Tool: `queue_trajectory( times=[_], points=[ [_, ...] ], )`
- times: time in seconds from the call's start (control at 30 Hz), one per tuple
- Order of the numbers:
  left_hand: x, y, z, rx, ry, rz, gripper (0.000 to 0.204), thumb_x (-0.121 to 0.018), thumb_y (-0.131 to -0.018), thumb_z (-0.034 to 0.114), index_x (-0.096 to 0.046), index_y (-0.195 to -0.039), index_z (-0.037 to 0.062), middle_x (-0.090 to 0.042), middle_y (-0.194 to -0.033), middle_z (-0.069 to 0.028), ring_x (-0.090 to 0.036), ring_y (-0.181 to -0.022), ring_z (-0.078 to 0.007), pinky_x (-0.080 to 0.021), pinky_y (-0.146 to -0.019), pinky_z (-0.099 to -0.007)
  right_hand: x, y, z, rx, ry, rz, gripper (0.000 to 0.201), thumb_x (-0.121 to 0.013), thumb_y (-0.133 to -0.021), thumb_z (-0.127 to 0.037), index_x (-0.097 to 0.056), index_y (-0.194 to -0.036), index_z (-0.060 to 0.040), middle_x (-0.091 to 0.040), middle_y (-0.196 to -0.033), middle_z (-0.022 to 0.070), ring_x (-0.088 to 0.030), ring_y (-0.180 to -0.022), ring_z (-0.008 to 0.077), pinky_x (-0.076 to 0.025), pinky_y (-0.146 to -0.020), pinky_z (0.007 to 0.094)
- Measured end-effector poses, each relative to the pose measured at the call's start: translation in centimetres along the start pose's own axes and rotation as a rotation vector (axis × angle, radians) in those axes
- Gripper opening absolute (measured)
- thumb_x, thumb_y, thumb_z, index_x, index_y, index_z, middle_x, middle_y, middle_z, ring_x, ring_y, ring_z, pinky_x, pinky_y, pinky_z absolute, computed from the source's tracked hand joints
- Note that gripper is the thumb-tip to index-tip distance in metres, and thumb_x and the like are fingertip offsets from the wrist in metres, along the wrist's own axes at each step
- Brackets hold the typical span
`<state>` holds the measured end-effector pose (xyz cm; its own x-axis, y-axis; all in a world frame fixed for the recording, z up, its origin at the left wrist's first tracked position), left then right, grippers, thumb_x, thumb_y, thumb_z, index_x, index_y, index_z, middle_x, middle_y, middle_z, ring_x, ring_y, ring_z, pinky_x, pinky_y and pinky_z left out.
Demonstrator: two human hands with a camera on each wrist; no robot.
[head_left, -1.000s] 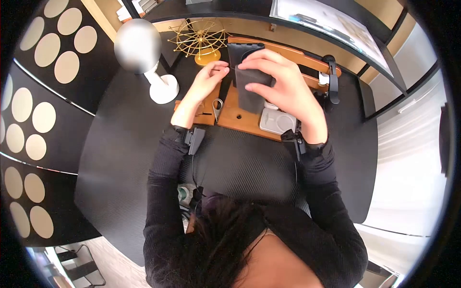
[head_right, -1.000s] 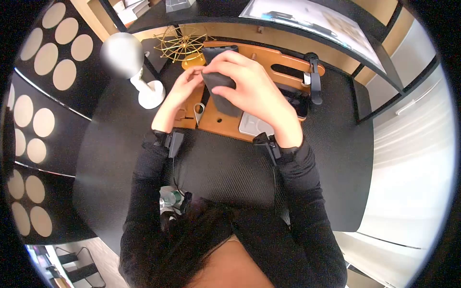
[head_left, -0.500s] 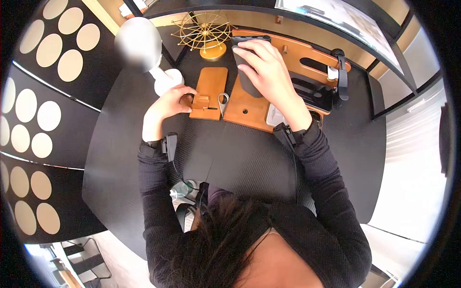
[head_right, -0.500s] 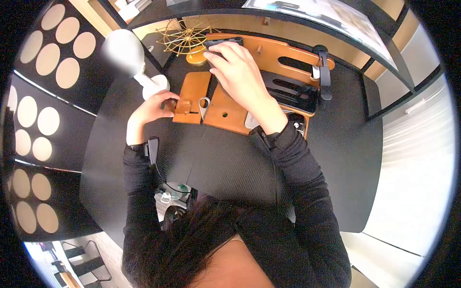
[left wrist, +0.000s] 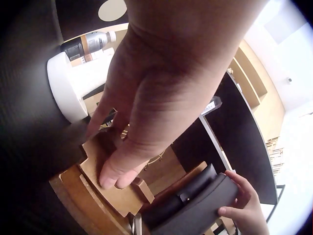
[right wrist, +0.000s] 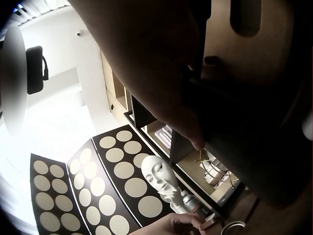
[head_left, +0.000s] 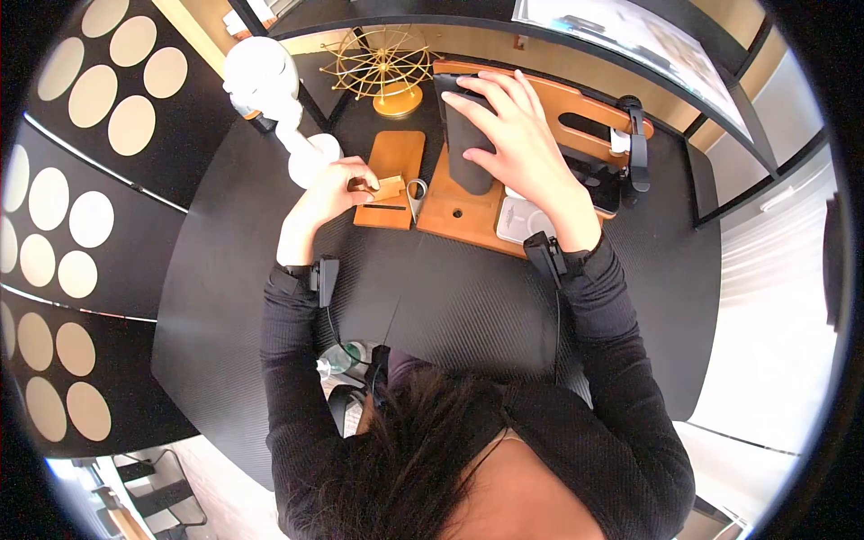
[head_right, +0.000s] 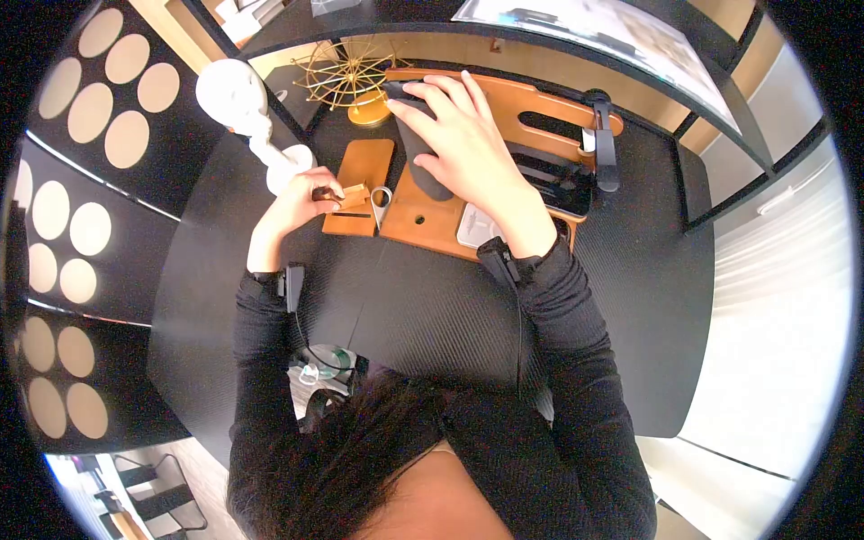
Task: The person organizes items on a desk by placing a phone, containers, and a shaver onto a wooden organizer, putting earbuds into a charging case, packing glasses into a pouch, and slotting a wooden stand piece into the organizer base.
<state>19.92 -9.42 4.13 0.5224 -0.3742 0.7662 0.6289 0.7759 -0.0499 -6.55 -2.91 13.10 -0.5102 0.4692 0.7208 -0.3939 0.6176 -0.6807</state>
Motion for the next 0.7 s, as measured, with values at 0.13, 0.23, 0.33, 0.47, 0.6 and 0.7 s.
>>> queue_trajectory(
  times=[0.13, 0.23, 0.33, 0.47, 0.6, 0.7],
  points=[
    [-0.1, 0.0, -0.4, 0.008, 0.003, 0.012, 0.021, -0.073, -0.073, -0.008, -0.064, -0.092, -0.0012, -0.060, -0.085, -0.0050, -0.062, -0.078, -0.0149, -0.051, -0.073, -0.0293, 0.5, -0.2, -0.7, 0.015, 0.005, 0.028, 0.066, -0.078, -0.067, -0.006, -0.057, -0.129, -0.0130, -0.051, -0.135, 0.0083, -0.040, -0.133, 0.0319, -0.022, -0.119, 0.0532],
    [-0.2, 0.1, -0.2, -0.028, -0.018, 0.063, 0.022, -0.072, -0.072, -0.009, -0.064, -0.091, -0.0011, -0.061, -0.083, -0.0051, -0.061, -0.075, -0.0151, -0.051, -0.071, -0.0297, 0.8, -0.4, -1.4, 0.039, -0.005, 0.046, 0.057, -0.077, -0.068, -0.007, -0.061, -0.122, -0.0129, -0.052, -0.132, 0.0079, -0.041, -0.133, 0.0305, -0.022, -0.119, 0.0530],
    [-0.1, 0.2, -0.1, -0.005, -0.129, 0.049, 0.025, -0.072, -0.071, -0.010, -0.064, -0.093, -0.0010, -0.061, -0.082, -0.0047, -0.061, -0.074, -0.0152, -0.052, -0.070, -0.0301, 1.7, -0.8, -3.0, 0.134, 0.031, 0.144, 0.041, -0.074, -0.071, -0.007, -0.064, -0.111, -0.0102, -0.058, -0.118, 0.0069, -0.051, -0.120, 0.0282, -0.036, -0.109, 0.0495],
    [0.1, 0.2, -0.7, -0.046, -0.110, 0.020, 0.026, -0.072, -0.070, -0.010, -0.064, -0.093, -0.0014, -0.062, -0.082, -0.0049, -0.062, -0.074, -0.0162, -0.052, -0.070, -0.0302, -0.4, -0.1, -5.1, 0.122, -0.141, 0.204, 0.022, -0.065, -0.076, -0.008, -0.063, -0.098, -0.0059, -0.057, -0.093, 0.0057, -0.058, -0.091, 0.0260, -0.046, -0.077, 0.0381],
    [0.0, 0.4, 0.5, -0.042, -0.027, 0.021, 0.025, -0.071, -0.072, -0.009, -0.066, -0.095, -0.0017, -0.063, -0.084, -0.0067, -0.065, -0.079, -0.0178, -0.054, -0.074, -0.0296, -7.5, 2.5, -5.1, -0.010, -0.210, -0.104, 0.029, -0.063, -0.079, -0.009, -0.061, -0.106, -0.0022, -0.059, -0.101, 0.0124, -0.058, -0.097, 0.0297, -0.047, -0.082, 0.0392],
    [0.1, 0.6, 0.7, -0.023, 0.013, 0.001, 0.028, -0.071, -0.073, -0.008, -0.069, -0.101, -0.0009, -0.065, -0.087, -0.0079, -0.066, -0.081, -0.0184, -0.055, -0.077, -0.0297, -11.5, 4.8, -4.2, 0.029, -0.099, -0.241, 0.040, -0.061, -0.084, -0.009, -0.058, -0.123, 0.0000, -0.059, -0.120, 0.0150, -0.056, -0.111, 0.0322, -0.045, -0.093, 0.0430]
  ],
)
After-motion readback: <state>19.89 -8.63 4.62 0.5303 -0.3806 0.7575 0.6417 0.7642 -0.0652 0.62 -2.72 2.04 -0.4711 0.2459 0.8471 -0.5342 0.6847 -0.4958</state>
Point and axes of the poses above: each hand's wrist, its own y-axis away from the middle knuckle, its own x-axis out of the back of the hand, z = x × y, the point moved 4 cm from there along -y, towards the middle knuckle
